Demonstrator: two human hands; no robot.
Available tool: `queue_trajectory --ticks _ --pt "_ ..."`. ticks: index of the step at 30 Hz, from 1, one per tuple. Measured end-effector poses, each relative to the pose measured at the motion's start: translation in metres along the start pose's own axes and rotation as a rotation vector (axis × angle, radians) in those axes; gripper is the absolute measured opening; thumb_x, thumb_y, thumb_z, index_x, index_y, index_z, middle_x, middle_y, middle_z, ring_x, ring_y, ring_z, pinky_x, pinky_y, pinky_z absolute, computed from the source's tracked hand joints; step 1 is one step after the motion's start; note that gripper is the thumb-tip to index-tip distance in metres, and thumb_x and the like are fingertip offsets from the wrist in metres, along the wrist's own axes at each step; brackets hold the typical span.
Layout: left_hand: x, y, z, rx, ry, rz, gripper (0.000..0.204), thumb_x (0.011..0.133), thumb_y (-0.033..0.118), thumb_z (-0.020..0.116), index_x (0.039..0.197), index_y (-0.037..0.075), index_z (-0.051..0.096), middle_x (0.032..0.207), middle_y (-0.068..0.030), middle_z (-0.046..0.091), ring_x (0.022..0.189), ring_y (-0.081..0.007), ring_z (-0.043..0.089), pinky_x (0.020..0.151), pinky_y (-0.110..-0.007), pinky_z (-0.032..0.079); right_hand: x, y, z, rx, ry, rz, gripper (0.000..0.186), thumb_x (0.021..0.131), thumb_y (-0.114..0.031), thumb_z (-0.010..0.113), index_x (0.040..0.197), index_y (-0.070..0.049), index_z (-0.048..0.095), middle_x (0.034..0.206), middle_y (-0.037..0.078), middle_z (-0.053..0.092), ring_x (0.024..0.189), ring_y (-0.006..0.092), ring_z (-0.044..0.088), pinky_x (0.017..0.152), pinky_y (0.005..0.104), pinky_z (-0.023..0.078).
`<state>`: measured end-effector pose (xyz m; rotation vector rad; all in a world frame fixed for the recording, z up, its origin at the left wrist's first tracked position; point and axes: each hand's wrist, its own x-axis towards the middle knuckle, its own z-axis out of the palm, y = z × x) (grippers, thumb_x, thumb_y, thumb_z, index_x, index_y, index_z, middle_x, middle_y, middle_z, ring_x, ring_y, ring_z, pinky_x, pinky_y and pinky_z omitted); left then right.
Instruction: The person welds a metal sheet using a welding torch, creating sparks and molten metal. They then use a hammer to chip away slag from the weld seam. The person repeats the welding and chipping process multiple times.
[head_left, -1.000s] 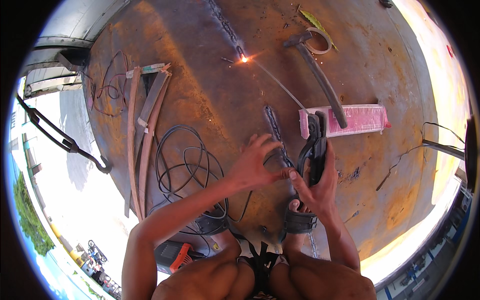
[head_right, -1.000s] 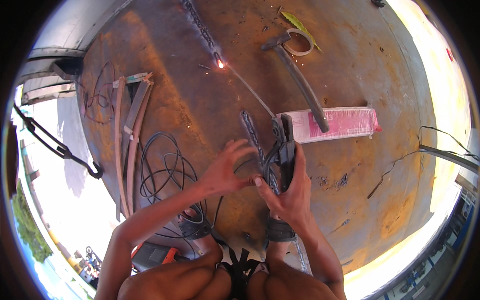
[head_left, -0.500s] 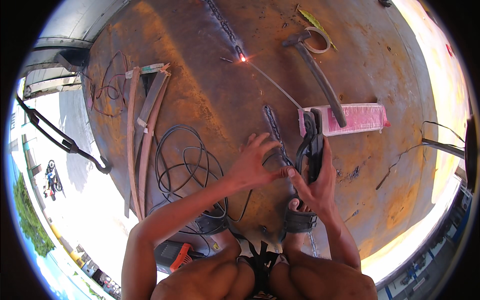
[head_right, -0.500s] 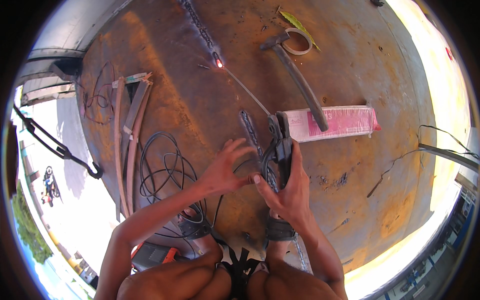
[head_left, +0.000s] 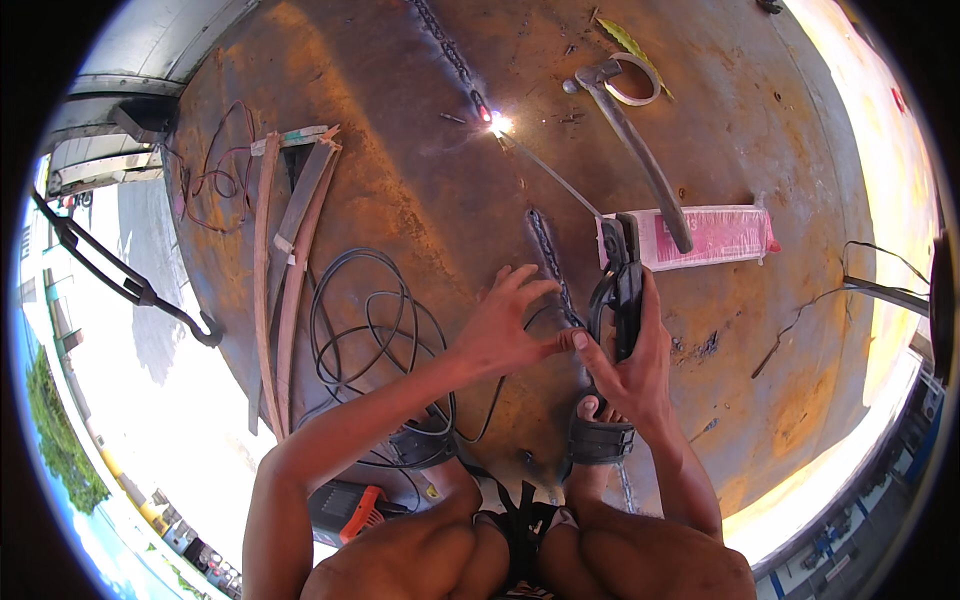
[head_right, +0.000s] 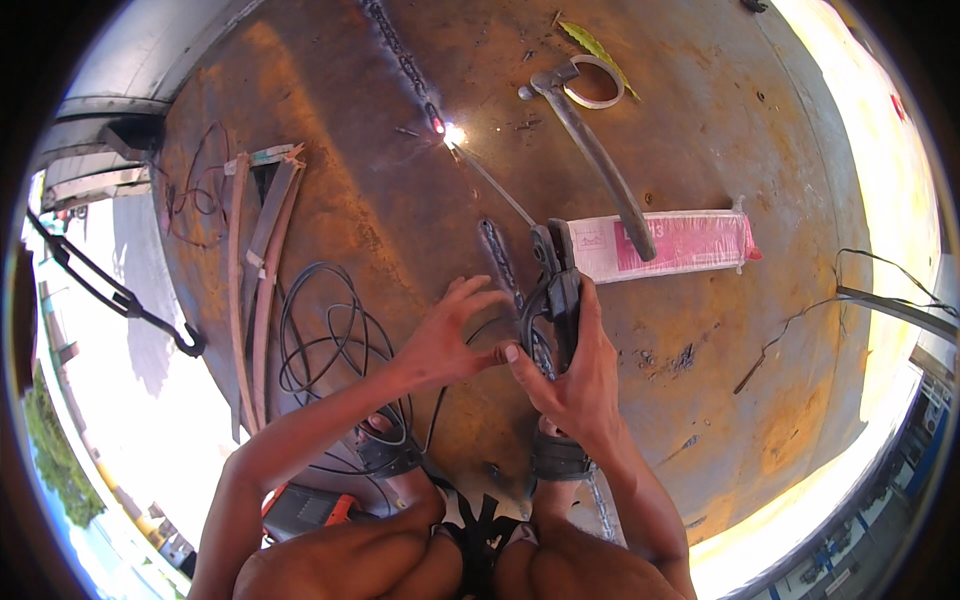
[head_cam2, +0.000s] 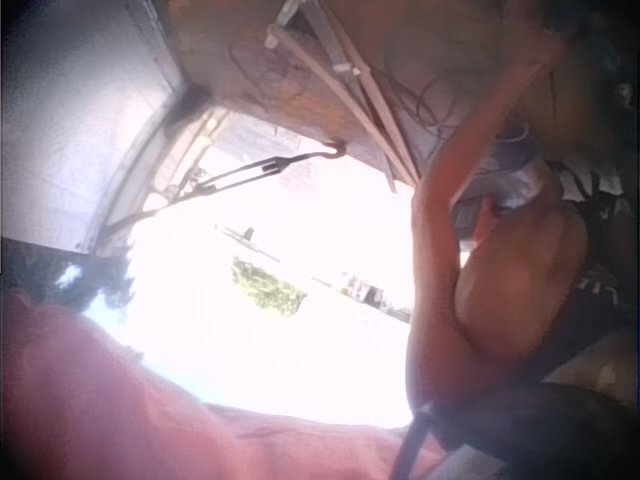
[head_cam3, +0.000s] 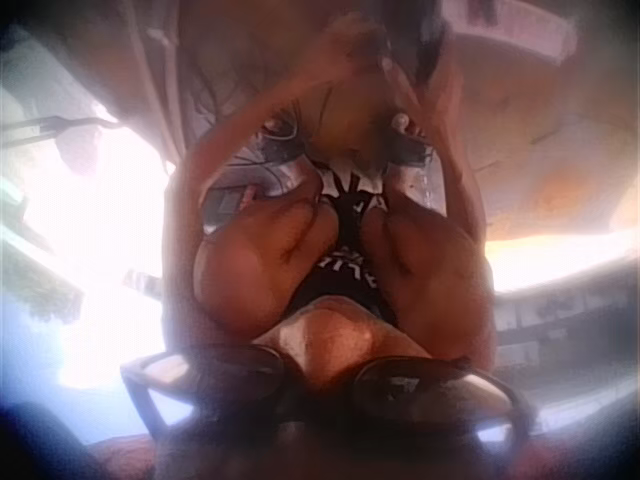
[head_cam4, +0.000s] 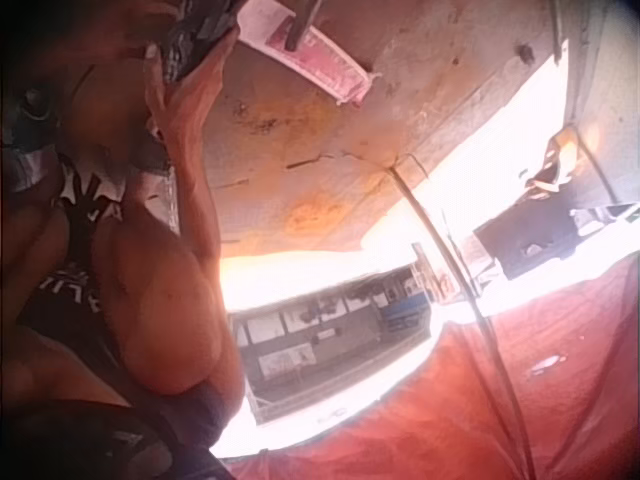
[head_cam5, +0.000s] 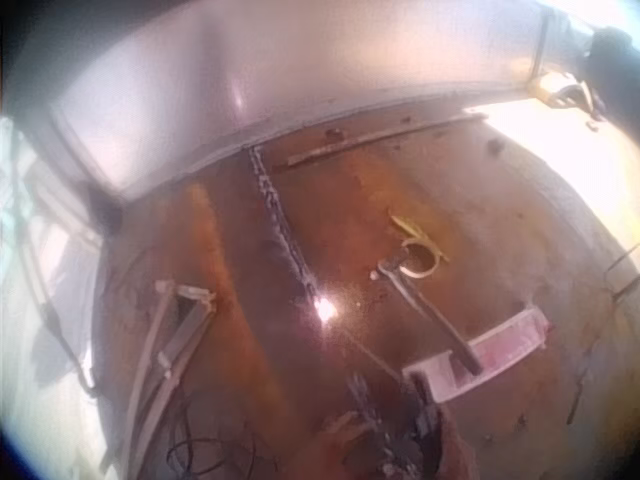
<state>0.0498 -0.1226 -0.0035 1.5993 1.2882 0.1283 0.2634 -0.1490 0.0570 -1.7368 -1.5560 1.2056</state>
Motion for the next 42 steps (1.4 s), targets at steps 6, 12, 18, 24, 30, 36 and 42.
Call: queue_trajectory --ticks 6,12,18,24,30,36,42 --pt "0.0019 -0.0032 0.0004 -0.038 0.030 0.066 0.089 0.081 0.074 0.078 0.141 0.011 0.063 0.160 -0.0295 0.042 0.150 -0.0513 0.038 0.121 -0.058 0.037 0.0002 -0.0007 -0.0016 -0.008 -0.002 -0.001 0.101 0.090 -0.034 0.084 0.159 0.008 0.024 0.123 0.030 0.068 0.113 0.0437 0.072 0.096 0.0459 0.056" --pt "0.0023 -0.0053 -0.0007 -0.048 0.028 0.091 0.089 0.081 0.076 0.076 0.139 0.010 0.063 0.157 -0.0297 0.045 0.150 -0.0491 0.039 0.121 -0.057 0.036 0.0005 -0.0009 -0.0012 0.001 -0.007 0.014 0.100 0.090 -0.034 0.084 0.160 0.007 0.024 0.121 0.028 0.069 0.110 0.0424 0.073 0.093 0.0452 0.057" --pt "0.0028 -0.0015 -0.0023 -0.055 0.012 0.073 0.090 0.081 0.077 0.075 0.140 0.010 0.063 0.158 -0.0305 0.044 0.150 -0.0500 0.038 0.122 -0.057 0.035 0.0005 -0.0007 -0.0012 0.004 0.000 0.014 0.100 0.090 -0.034 0.084 0.160 0.006 0.024 0.120 0.028 0.070 0.108 0.0416 0.074 0.092 0.0452 0.057" --pt "0.0026 -0.0045 -0.0010 -0.050 0.018 0.067 0.090 0.080 0.077 0.076 0.140 0.012 0.063 0.159 -0.0310 0.043 0.152 -0.0512 0.035 0.122 -0.058 0.034 0.0007 -0.0013 -0.0023 -0.025 -0.010 0.025 0.102 0.090 -0.035 0.084 0.160 0.006 0.023 0.120 0.028 0.069 0.108 0.0421 0.074 0.091 0.0454 0.057" --pt "0.0022 -0.0040 -0.0005 -0.030 0.015 0.050 0.090 0.080 0.076 0.077 0.142 0.013 0.061 0.161 -0.0309 0.042 0.153 -0.0523 0.034 0.123 -0.059 0.034 0.0008 0.0000 -0.0013 -0.002 -0.010 0.024 0.103 0.089 -0.036 0.084 0.160 0.007 0.023 0.122 0.030 0.069 0.110 0.0442 0.073 0.092 0.0463 0.057" --pt "0.0023 -0.0047 -0.0012 -0.035 0.011 0.055 0.091 0.080 0.077 0.076 0.143 0.013 0.061 0.161 -0.0306 0.042 0.153 -0.0526 0.033 0.123 -0.060 0.033 0.0013 -0.0006 -0.0015 0.000 -0.015 0.025 0.103 0.089 -0.036 0.084 0.161 0.007 0.022 0.123 0.030 0.069 0.111 0.0444 0.073 0.093 0.0464 0.057" --pt "0.0018 -0.0026 -0.0010 -0.040 0.012 0.041 0.091 0.080 0.078 0.076 0.143 0.014 0.061 0.162 -0.0312 0.041 0.154 -0.0546 0.030 0.123 -0.060 0.032 0.0012 0.0007 -0.0014 0.004 -0.012 0.015 0.103 0.090 -0.035 0.084 0.161 0.006 0.022 0.123 0.029 0.068 0.111 0.0438 0.073 0.093 0.0461 0.057"
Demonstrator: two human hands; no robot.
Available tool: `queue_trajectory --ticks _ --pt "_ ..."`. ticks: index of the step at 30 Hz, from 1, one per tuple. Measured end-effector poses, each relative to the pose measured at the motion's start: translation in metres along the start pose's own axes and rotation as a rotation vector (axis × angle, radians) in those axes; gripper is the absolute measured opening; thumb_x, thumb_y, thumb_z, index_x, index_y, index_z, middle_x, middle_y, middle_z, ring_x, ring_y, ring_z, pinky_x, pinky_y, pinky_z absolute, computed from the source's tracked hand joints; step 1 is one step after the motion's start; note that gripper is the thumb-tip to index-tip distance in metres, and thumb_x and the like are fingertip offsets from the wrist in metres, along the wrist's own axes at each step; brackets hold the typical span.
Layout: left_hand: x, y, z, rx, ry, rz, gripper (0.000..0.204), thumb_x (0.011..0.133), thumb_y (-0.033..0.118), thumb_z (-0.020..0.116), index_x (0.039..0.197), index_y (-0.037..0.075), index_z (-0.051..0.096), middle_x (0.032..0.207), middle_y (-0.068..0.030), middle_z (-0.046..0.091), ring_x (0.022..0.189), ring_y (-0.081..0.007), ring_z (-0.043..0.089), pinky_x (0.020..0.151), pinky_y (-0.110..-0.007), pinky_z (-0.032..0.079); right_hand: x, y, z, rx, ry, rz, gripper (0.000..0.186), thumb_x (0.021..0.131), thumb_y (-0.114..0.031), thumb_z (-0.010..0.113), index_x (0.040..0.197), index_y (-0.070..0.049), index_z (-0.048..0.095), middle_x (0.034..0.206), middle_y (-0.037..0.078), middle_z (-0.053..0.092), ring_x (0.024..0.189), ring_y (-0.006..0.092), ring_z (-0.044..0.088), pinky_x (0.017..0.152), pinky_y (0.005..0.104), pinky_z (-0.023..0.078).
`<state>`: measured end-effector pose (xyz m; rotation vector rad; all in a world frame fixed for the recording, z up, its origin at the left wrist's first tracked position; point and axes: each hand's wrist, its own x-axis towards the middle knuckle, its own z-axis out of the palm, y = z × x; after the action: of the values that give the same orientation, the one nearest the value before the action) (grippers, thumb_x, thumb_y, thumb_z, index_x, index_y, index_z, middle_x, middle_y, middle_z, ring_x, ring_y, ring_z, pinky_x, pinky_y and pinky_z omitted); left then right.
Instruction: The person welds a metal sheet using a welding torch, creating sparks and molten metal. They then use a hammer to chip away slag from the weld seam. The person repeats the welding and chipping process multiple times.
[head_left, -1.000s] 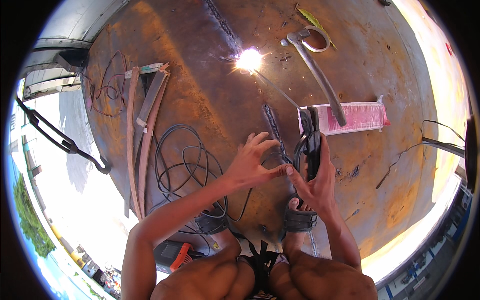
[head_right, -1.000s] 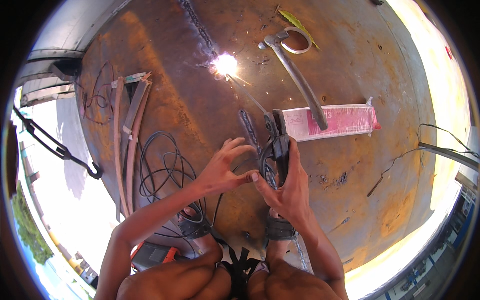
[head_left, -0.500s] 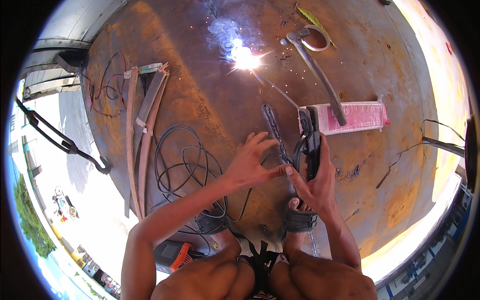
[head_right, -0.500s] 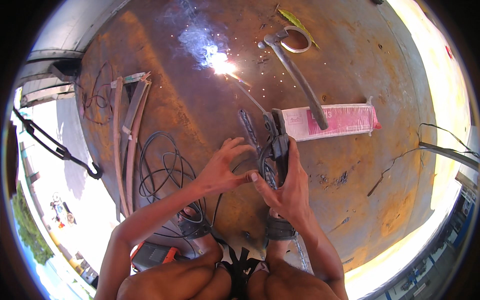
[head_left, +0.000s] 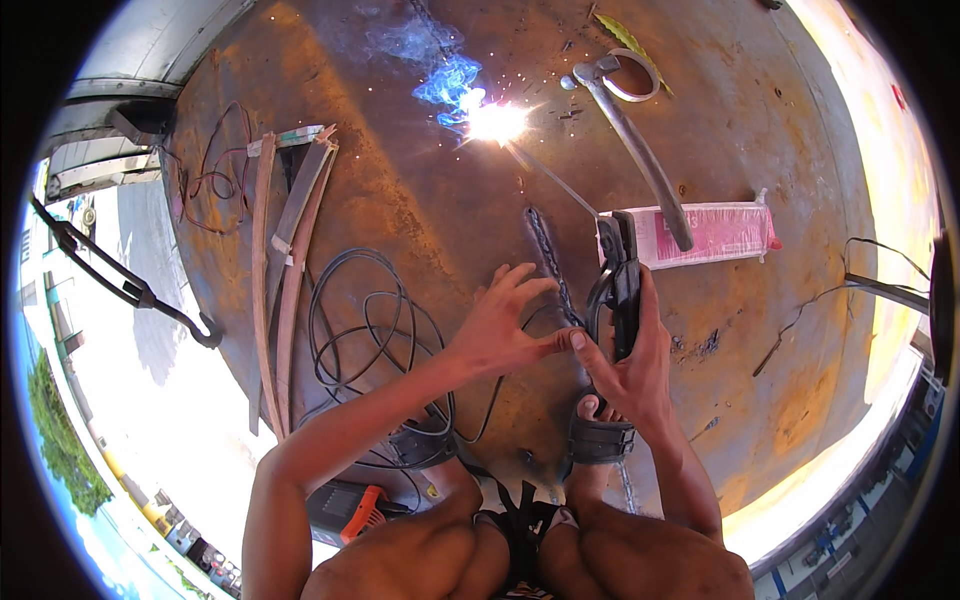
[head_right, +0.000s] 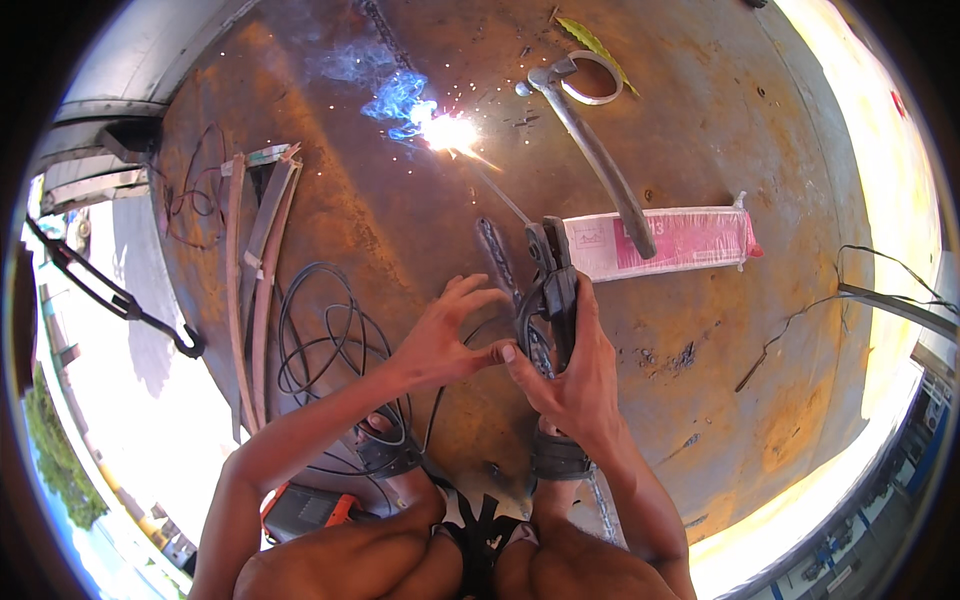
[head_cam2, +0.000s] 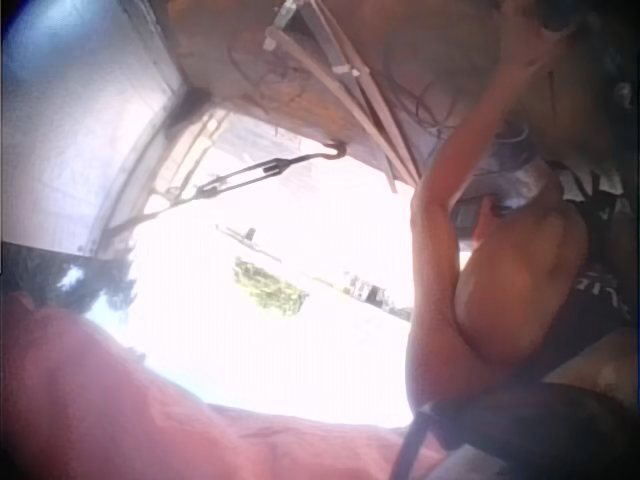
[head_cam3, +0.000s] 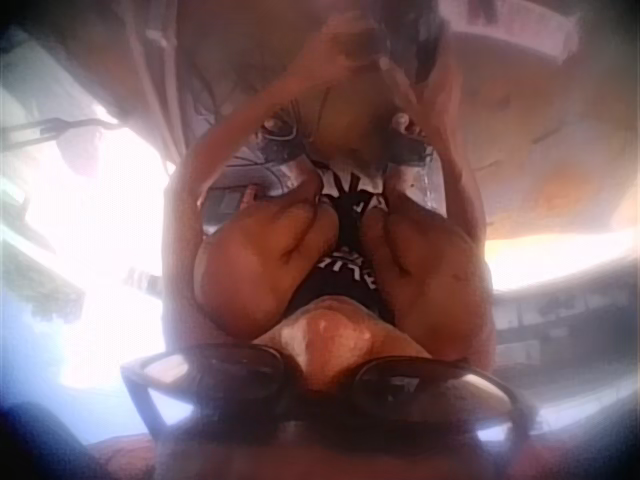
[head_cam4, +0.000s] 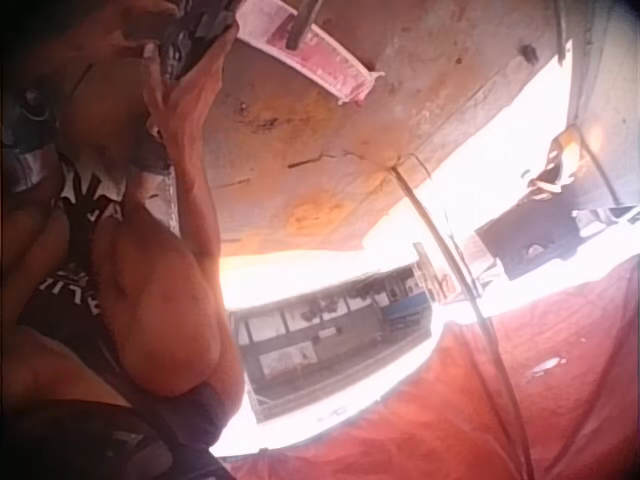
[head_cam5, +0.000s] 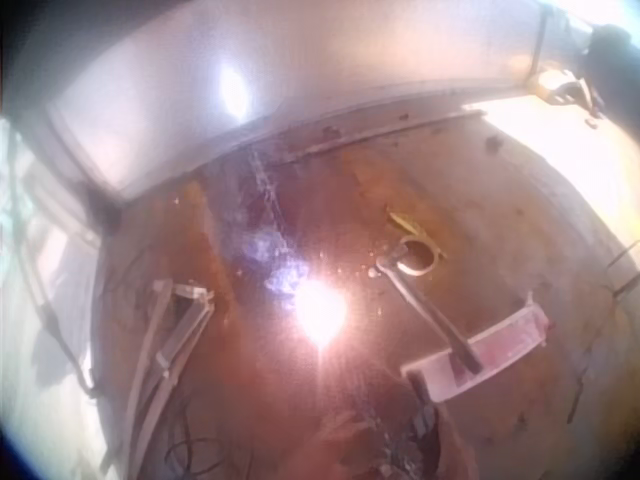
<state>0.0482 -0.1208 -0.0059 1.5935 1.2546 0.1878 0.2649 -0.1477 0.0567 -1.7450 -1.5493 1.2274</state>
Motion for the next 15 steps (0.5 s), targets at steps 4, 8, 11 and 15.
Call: queue_trajectory --ticks 4,8,11,15 --pt "-0.0003 -0.0002 0.0000 0.009 -0.006 -0.011 0.091 0.080 0.078 0.076 0.143 0.013 0.061 0.161 -0.0313 0.041 0.154 -0.0542 0.031 0.123 -0.060 0.032 -0.0001 0.0001 0.0003 -0.001 -0.002 -0.004 0.102 0.090 -0.035 0.084 0.161 0.006 0.022 0.123 0.028 0.069 0.110 0.0431 0.073 0.093 0.0458 0.057" --pt "0.0006 -0.0022 0.0008 -0.005 0.002 0.001 0.091 0.080 0.077 0.076 0.142 0.013 0.062 0.161 -0.0312 0.042 0.153 -0.0537 0.032 0.123 -0.060 0.032 0.0001 -0.0007 0.0003 0.006 -0.001 -0.004 0.102 0.090 -0.035 0.084 0.161 0.006 0.023 0.122 0.028 0.069 0.110 0.0424 0.073 0.092 0.0456 0.057" --pt "0.0003 -0.0030 0.0009 -0.008 0.001 -0.001 0.090 0.080 0.078 0.076 0.141 0.013 0.062 0.161 -0.0307 0.042 0.153 -0.0532 0.032 0.123 -0.060 0.032 0.0001 -0.0016 -0.0002 0.016 -0.001 0.001 0.101 0.090 -0.034 0.084 0.161 0.005 0.023 0.122 0.027 0.069 0.109 0.0419 0.073 0.092 0.0454 0.057" --pt "-0.0005 -0.0022 0.0015 -0.013 0.000 -0.010 0.090 0.081 0.078 0.075 0.141 0.012 0.063 0.161 -0.0303 0.041 0.153 -0.0523 0.032 0.124 -0.059 0.032 -0.0006 -0.0025 -0.0012 0.016 -0.004 0.010 0.100 0.090 -0.034 0.084 0.160 0.005 0.024 0.122 0.027 0.069 0.108 0.0413 0.073 0.092 0.0453 0.057"
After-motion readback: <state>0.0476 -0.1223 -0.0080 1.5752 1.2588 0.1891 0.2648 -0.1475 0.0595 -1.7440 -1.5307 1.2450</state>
